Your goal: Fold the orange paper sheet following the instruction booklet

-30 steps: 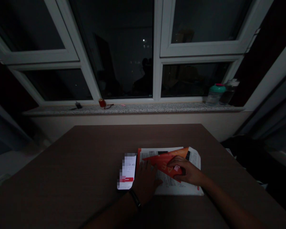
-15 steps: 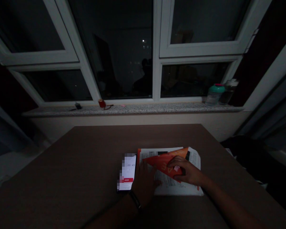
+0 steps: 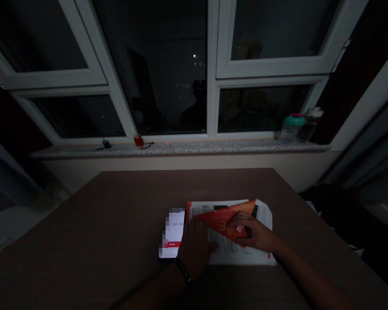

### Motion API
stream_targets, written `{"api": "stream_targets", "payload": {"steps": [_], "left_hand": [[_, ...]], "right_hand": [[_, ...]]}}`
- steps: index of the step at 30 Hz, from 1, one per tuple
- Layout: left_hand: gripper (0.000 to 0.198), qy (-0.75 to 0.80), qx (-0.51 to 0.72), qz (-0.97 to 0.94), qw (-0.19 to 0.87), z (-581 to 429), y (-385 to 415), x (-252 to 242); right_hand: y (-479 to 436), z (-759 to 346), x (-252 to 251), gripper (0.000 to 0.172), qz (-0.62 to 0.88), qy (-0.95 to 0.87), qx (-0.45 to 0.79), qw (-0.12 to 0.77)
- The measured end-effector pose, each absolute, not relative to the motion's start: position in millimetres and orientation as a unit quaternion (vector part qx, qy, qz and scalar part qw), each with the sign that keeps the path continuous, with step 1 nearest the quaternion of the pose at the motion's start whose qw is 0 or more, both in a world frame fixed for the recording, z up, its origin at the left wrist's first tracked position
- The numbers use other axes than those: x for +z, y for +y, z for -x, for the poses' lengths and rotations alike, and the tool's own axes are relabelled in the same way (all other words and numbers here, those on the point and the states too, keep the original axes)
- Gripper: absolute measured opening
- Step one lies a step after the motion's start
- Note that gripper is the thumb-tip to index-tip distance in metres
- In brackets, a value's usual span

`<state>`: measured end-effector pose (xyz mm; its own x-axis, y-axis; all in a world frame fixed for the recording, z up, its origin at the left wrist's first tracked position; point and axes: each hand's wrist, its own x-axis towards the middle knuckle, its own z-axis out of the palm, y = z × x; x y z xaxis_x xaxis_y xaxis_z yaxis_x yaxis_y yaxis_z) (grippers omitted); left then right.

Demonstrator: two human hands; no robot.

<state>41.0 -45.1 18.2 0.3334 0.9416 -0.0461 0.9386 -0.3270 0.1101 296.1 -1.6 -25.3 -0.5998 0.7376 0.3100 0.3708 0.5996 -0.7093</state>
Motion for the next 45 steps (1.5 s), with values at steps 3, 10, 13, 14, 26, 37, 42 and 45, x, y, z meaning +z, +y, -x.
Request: {"api": "stream_targets", "payload": {"steps": [3,10,13,14,26,37,42,45], "left_hand": [[0.056,0.579,0.005,-0.813,0.062,-40.5,-43.8,16.9],[0.061,0.562,0.015,-0.824,0.071,-37.2,-40.4,5.2],[0.061,0.56,0.014,-0.825,0.076,-37.6,-39.4,6.1],[0.062,0.561,0.011,-0.824,0.076,-37.8,-39.0,6.8],[0.069,0.548,0.03,-0.83,0.093,-35.2,-34.3,6.7],[0.062,0.535,0.042,-0.839,0.092,-36.4,-32.8,9.8],[0.061,0.524,0.053,-0.846,0.085,-33.6,-32.3,1.7],[0.065,0.528,0.041,-0.844,0.091,-33.6,-32.7,-0.1]], "right_hand": [[-0.3,-296.3,-26.3,0.04,0.323,-0.845,0.302,0.302],[0.0,-296.3,-27.7,0.04,0.335,-0.841,0.299,0.3],[-0.4,-296.2,-27.9,0.039,0.338,-0.841,0.3,0.298],[-0.5,-296.3,-27.9,0.039,0.34,-0.84,0.3,0.298],[-0.3,-297.4,-28.0,0.036,0.334,-0.841,0.298,0.302],[-0.5,-296.3,-28.0,0.037,0.338,-0.842,0.295,0.3],[-0.5,-296.4,-27.7,0.039,0.333,-0.841,0.298,0.304],[-0.3,-296.2,-28.0,0.036,0.329,-0.843,0.295,0.308]]}}
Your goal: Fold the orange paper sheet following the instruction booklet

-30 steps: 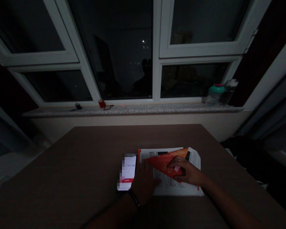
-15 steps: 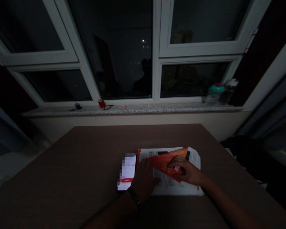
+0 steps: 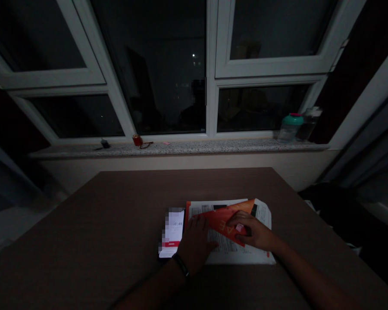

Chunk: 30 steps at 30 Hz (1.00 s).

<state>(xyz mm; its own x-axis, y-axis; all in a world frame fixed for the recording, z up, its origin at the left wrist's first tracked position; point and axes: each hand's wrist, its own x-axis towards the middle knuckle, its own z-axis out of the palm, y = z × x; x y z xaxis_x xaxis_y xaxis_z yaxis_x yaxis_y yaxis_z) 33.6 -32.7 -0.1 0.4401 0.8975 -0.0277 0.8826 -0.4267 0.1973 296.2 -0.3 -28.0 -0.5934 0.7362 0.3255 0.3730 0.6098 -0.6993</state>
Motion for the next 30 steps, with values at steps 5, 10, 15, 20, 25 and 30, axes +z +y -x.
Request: {"api": "stream_targets", "payload": {"steps": [5,10,15,20,25,30], "left_hand": [[0.07,0.529,0.033,-0.841,0.105,-33.7,-33.8,1.9],[0.075,0.528,0.038,-0.841,0.114,-32.5,-34.3,0.4],[0.073,0.527,0.037,-0.84,0.121,-31.8,-34.4,-1.4],[0.075,0.516,0.037,-0.849,0.11,-30.9,-36.0,-1.0],[0.072,0.516,0.027,-0.85,0.1,-32.1,-36.8,2.5],[0.073,0.519,0.031,-0.848,0.107,-32.9,-35.8,3.8]], "right_hand": [[-0.8,-295.7,-27.9,0.031,0.337,-0.842,0.281,0.313],[-3.5,-294.7,-25.2,0.028,0.325,-0.853,0.243,0.327],[-8.0,-293.0,-20.9,0.029,0.314,-0.877,0.183,0.314],[-8.7,-290.6,-20.3,0.033,0.317,-0.888,0.168,0.288],[-4.7,-291.7,-18.8,0.031,0.313,-0.891,0.203,0.258],[-3.1,-294.6,-15.8,0.029,0.319,-0.89,0.223,0.237]]}}
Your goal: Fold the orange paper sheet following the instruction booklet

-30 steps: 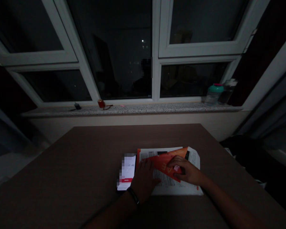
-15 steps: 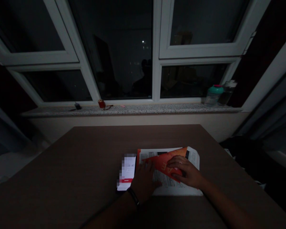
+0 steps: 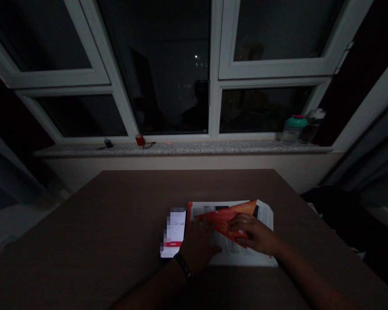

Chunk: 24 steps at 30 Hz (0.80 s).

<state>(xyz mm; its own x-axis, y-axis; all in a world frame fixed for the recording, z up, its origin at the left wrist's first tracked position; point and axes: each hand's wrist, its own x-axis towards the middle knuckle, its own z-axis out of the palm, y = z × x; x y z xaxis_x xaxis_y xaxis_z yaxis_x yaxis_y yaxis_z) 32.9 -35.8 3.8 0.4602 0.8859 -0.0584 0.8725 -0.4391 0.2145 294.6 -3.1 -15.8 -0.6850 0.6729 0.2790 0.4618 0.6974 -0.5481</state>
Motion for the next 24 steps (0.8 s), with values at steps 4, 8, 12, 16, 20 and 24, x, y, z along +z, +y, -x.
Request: {"api": "stream_targets", "payload": {"steps": [4,8,12,16,20,24], "left_hand": [[0.069,0.518,0.045,-0.848,0.106,-32.4,-34.7,2.0],[0.066,0.52,0.044,-0.847,0.103,-32.1,-34.8,1.1],[0.065,0.519,0.031,-0.849,0.096,-32.4,-34.8,0.7],[0.066,0.52,0.035,-0.848,0.1,-33.2,-33.7,-0.7],[0.062,0.519,0.045,-0.848,0.096,-33.3,-33.6,-0.4],[0.063,0.521,0.034,-0.847,0.098,-33.9,-34.3,4.7]], "right_hand": [[-2.8,-294.5,-16.3,0.027,0.319,-0.886,0.235,0.241],[-2.3,-294.1,-19.1,0.029,0.315,-0.877,0.251,0.261],[-2.7,-294.8,-20.9,0.03,0.32,-0.87,0.258,0.272],[-3.0,-295.1,-21.9,0.029,0.325,-0.868,0.26,0.272],[-2.4,-295.4,-24.2,0.031,0.323,-0.865,0.262,0.281],[-2.4,-295.7,-24.4,0.032,0.324,-0.865,0.262,0.279]]}}
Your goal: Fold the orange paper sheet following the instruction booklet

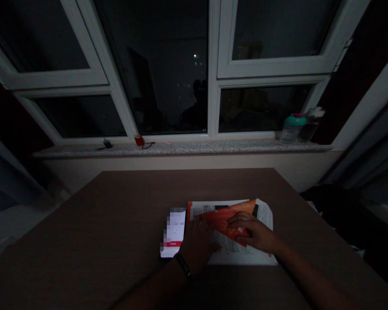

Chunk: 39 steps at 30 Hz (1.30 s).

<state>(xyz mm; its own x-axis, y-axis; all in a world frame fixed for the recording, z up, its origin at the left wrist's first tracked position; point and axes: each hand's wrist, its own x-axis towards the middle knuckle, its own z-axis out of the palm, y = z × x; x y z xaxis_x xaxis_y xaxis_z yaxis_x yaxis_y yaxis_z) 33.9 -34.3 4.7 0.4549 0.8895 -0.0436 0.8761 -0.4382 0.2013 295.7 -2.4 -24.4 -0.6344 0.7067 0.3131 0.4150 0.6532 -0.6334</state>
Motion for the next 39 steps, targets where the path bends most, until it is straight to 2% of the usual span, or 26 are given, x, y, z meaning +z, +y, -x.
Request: {"api": "stream_targets", "payload": {"steps": [39], "left_hand": [[0.065,0.515,0.029,-0.852,0.095,-33.1,-33.9,3.7]], "right_hand": [[-3.9,-295.0,-24.4,0.031,0.322,-0.858,0.263,0.301]]}}
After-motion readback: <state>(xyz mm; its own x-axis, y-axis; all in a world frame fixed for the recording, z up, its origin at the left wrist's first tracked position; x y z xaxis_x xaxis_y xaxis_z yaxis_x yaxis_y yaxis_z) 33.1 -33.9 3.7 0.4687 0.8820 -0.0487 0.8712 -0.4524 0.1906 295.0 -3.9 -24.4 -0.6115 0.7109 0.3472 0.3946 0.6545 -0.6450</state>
